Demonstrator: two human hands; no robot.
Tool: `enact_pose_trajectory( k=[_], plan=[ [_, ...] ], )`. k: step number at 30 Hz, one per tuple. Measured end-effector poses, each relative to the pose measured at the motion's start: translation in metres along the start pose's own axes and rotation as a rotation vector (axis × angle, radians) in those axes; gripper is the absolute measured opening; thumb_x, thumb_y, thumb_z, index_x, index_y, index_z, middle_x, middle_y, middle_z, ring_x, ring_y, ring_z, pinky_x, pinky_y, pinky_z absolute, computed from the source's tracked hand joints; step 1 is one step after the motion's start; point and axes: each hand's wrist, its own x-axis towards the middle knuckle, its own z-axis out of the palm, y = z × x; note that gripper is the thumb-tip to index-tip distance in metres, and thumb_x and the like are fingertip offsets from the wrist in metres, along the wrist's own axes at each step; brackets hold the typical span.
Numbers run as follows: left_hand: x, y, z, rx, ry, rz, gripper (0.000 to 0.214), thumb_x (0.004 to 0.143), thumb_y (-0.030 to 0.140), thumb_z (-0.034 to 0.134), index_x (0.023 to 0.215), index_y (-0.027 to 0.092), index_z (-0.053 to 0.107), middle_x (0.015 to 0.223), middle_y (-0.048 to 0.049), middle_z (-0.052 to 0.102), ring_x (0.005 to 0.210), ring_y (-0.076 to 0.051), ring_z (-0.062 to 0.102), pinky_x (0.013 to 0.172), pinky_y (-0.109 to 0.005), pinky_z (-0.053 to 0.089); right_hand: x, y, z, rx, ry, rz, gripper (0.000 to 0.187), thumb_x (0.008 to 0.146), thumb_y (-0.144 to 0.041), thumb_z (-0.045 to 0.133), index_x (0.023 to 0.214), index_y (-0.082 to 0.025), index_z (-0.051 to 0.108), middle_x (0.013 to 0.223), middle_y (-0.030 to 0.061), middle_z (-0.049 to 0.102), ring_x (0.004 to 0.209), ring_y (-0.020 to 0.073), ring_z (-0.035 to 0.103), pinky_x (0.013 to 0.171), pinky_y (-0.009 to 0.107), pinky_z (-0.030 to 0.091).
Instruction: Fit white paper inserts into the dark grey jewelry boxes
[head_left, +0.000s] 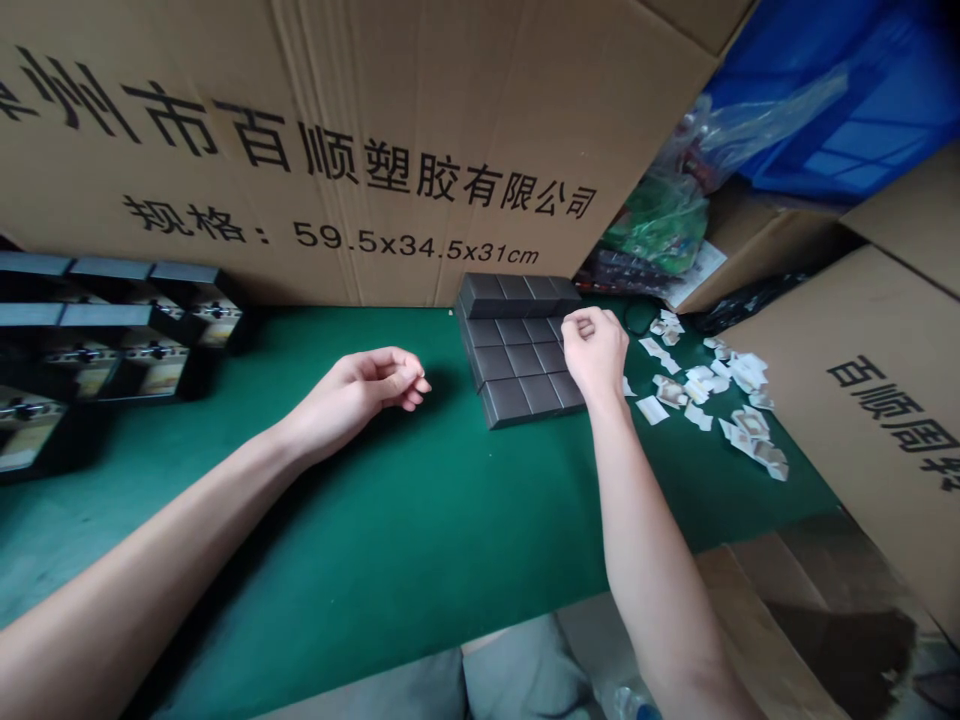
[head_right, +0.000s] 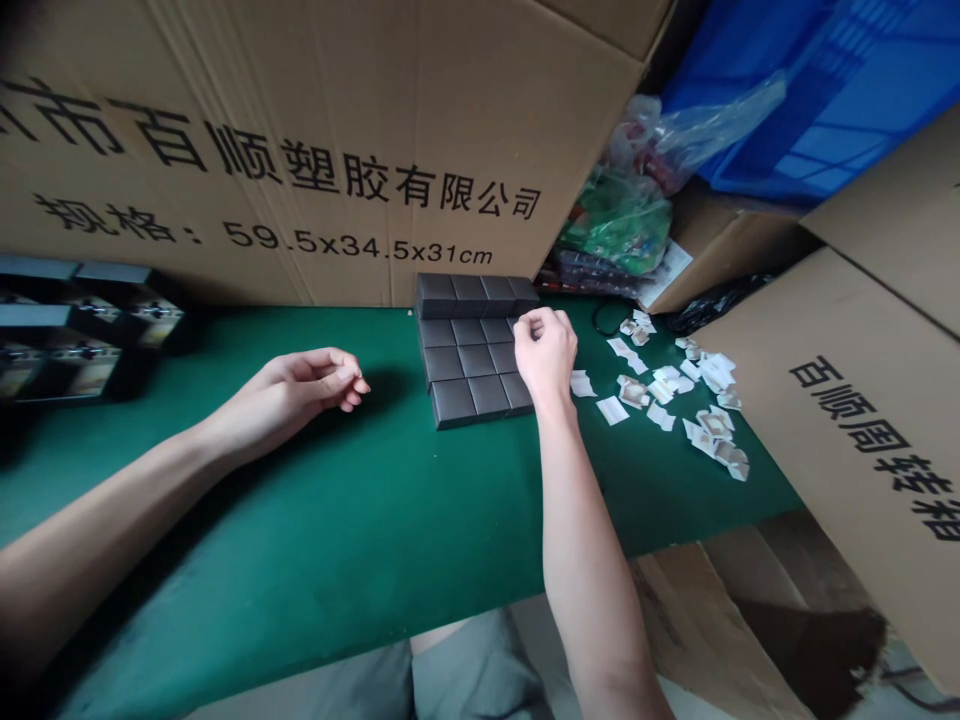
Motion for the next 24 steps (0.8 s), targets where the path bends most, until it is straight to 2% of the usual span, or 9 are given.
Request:
enact_pose_trajectory(
  k=[5,9,12,15,17,19,22,24],
  plan=[
    [-0.001,0.001,-0.001,-0.033,-0.027,-0.009,0.035,0.078,0.041,0.090,0.082,0.016,0.066,0.087,-0.0065,0.074,0.075,-0.015,0.065,0.072,-0.028,0.050,-0.001,-0.005,-0.001,-0.083,-0.075,-0.018,0.044,0.088,-0.030,0.061,0.052,-0.025,0.035,0.057,-0.0036,0.041,0.060,0.0163,0.041,0.069,0.035,0.039],
    [0.000,0.000,-0.001,-0.090,-0.018,-0.017,0.029,0.080,0.034,0.087,0.082,0.017,0.063,0.084,-0.0065,0.074,0.072,-0.016,0.064,0.070,-0.029,0.049,-0.003,-0.007,-0.001,-0.124,-0.076,-0.035,0.052,0.089,-0.030,0.059,0.052,-0.025,0.023,0.051,-0.0052,0.029,0.054,0.0143,0.027,0.065,0.034,0.031],
    [0.001,0.001,0.000,-0.114,0.002,-0.020,0.025,0.083,0.032,0.082,0.083,0.017,0.063,0.082,-0.0067,0.074,0.069,-0.015,0.063,0.067,-0.029,0.048,-0.003,-0.009,-0.003,-0.138,-0.026,-0.106,0.050,0.089,-0.030,0.057,0.055,-0.026,0.021,0.050,-0.0047,0.026,0.056,0.0154,0.028,0.065,0.034,0.034],
    [0.002,0.007,0.003,-0.119,0.031,-0.038,0.022,0.079,0.030,0.079,0.081,0.017,0.062,0.072,-0.0058,0.071,0.056,-0.014,0.056,0.057,-0.028,0.040,-0.005,-0.020,-0.009,-0.134,0.070,-0.225,0.047,0.091,-0.029,0.052,0.058,-0.026,0.018,0.052,-0.0038,0.026,0.057,0.0163,0.033,0.067,0.034,0.040],
    [0.002,0.011,0.006,-0.110,0.058,-0.041,0.020,0.074,0.029,0.077,0.077,0.018,0.060,0.061,-0.0032,0.065,0.048,-0.011,0.046,0.051,-0.027,0.032,-0.012,-0.039,-0.014,-0.071,0.137,-0.321,0.049,0.093,-0.026,0.050,0.059,-0.027,0.016,0.052,-0.0042,0.023,0.055,0.0155,0.032,0.065,0.033,0.040],
    [0.000,0.014,0.008,-0.099,0.077,-0.036,0.023,0.071,0.028,0.075,0.067,0.018,0.055,0.054,-0.0004,0.056,0.046,-0.009,0.039,0.048,-0.026,0.025,-0.026,-0.069,-0.020,0.073,0.159,-0.425,0.051,0.094,-0.023,0.053,0.059,-0.026,0.016,0.051,-0.0054,0.021,0.050,0.0131,0.028,0.059,0.031,0.038],
    [-0.003,0.017,0.011,-0.087,0.074,-0.017,0.034,0.063,0.024,0.072,0.052,0.020,0.039,0.050,0.0039,0.036,0.046,-0.006,0.030,0.048,-0.026,0.020,-0.053,-0.124,-0.034,0.388,0.049,-0.620,0.051,0.088,-0.013,0.059,0.058,-0.024,0.019,0.050,-0.0072,0.023,0.045,0.0092,0.022,0.050,0.029,0.030],
    [-0.006,0.016,0.011,-0.060,0.082,-0.005,0.038,0.057,0.021,0.069,0.047,0.020,0.032,0.050,0.0056,0.024,0.046,-0.005,0.024,0.048,-0.026,0.015,-0.071,-0.155,-0.049,0.547,-0.098,-0.610,0.051,0.085,-0.012,0.059,0.060,-0.024,0.016,0.051,-0.0074,0.020,0.045,0.0087,0.021,0.050,0.029,0.029]
  ],
)
